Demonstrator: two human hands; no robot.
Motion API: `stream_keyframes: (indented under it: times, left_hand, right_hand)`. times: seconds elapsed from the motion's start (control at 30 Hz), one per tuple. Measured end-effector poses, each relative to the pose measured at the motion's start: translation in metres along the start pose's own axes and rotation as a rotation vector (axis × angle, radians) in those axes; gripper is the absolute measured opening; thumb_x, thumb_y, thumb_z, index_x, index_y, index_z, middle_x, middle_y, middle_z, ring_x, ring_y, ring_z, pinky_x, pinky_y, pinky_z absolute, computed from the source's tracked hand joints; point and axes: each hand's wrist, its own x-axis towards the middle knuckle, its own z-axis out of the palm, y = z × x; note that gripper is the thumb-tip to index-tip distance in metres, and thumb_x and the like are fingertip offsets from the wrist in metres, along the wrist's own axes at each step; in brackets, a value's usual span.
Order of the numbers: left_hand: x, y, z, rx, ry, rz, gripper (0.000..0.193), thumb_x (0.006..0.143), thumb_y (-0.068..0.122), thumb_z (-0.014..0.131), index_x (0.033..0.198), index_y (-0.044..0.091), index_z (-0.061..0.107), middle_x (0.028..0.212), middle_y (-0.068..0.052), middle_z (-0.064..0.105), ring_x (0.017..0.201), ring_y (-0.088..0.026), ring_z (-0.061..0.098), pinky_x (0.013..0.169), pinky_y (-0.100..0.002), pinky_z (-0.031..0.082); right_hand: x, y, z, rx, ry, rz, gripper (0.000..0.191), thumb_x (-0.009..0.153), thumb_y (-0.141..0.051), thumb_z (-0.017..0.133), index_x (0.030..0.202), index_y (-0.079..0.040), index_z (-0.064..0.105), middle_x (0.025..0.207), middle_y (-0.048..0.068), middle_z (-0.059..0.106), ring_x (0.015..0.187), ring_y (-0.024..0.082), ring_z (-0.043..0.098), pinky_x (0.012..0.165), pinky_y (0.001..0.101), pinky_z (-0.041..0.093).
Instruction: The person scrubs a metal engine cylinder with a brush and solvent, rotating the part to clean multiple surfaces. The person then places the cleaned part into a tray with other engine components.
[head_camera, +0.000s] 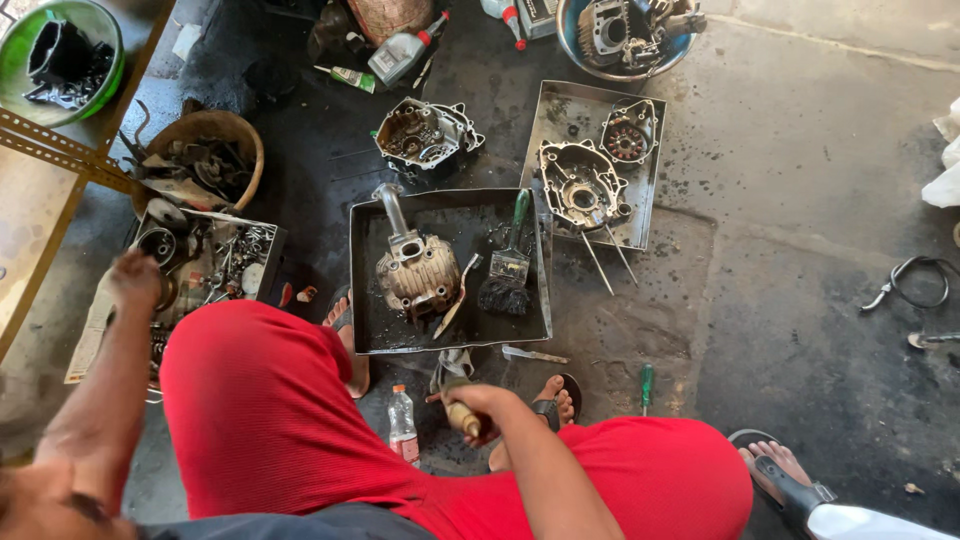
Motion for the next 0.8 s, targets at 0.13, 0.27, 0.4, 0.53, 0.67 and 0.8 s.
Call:
stream_keyframes:
  times: [0.13,0.27,0.4,0.53,0.67,0.8]
  left_hand:
    - [0.021,0.039,-0.026,-0.155,-0.110,0.299,0.016,0.111,0.006,0.061,0.125,-0.003,0.063,0.120,-0.013,0.071,0.110,-0.018,0.070,0.096,-0.032,0.054]
    - [-0.002,0.109,-0.053,-0.110,-0.331,0.563,0.019,0.112,0.006,0.062,0.128,-0.003,0.064,0.117,-0.012,0.071,0.106,-0.016,0.070,0.093,-0.030,0.058]
    - [-0.062,0.189,-0.043,-0.152,-0.635,0.568,0.025,0.100,0.012,0.069,0.122,0.001,0.071,0.105,-0.010,0.074,0.094,-0.011,0.066,0.082,-0.027,0.055]
    - [-0.104,0.239,0.020,-0.019,-0.774,0.258,0.040,0.097,0.035,0.066,0.123,0.006,0.073,0.106,-0.013,0.074,0.092,-0.019,0.064,0.079,-0.034,0.050]
    - [-0.112,0.252,0.116,0.159,-0.790,0.083,0.065,0.093,0.056,0.064,0.132,0.003,0.065,0.123,-0.017,0.072,0.115,-0.026,0.067,0.098,-0.039,0.051]
    - [-0.118,0.248,0.175,0.001,-0.809,-0.112,0.072,0.089,0.057,0.070,0.128,-0.004,0.067,0.117,-0.020,0.072,0.108,-0.028,0.068,0.095,-0.040,0.052]
  right_hand:
    - [0.015,-0.013,-0.007,-0.672,0.179,-0.037,0.042,0.090,-0.052,0.058,0.115,-0.024,0.075,0.098,0.008,0.071,0.084,0.025,0.069,0.074,0.0431,0.057]
    - [0.015,-0.022,-0.002,-1.085,0.315,-0.095,0.043,0.091,-0.050,0.057,0.115,-0.019,0.075,0.102,0.010,0.071,0.090,0.028,0.069,0.078,0.0447,0.057]
    - [0.002,-0.028,0.009,-1.269,0.372,-0.143,0.044,0.091,-0.048,0.056,0.114,-0.015,0.076,0.106,0.013,0.072,0.096,0.031,0.069,0.083,0.0463,0.057]
    - [-0.024,-0.047,0.033,-1.375,0.374,-0.209,0.046,0.092,-0.046,0.056,0.113,-0.011,0.077,0.110,0.015,0.072,0.102,0.034,0.070,0.087,0.0479,0.057]
    - [-0.080,-0.079,0.035,-1.341,0.403,-0.319,0.048,0.092,-0.044,0.055,0.113,-0.007,0.077,0.114,0.018,0.073,0.108,0.037,0.070,0.091,0.0494,0.056]
    - [-0.137,-0.093,-0.026,-0.794,1.011,-0.502,0.040,0.093,-0.042,0.056,0.100,-0.008,0.077,0.101,0.024,0.075,0.096,0.042,0.073,0.086,0.0516,0.059]
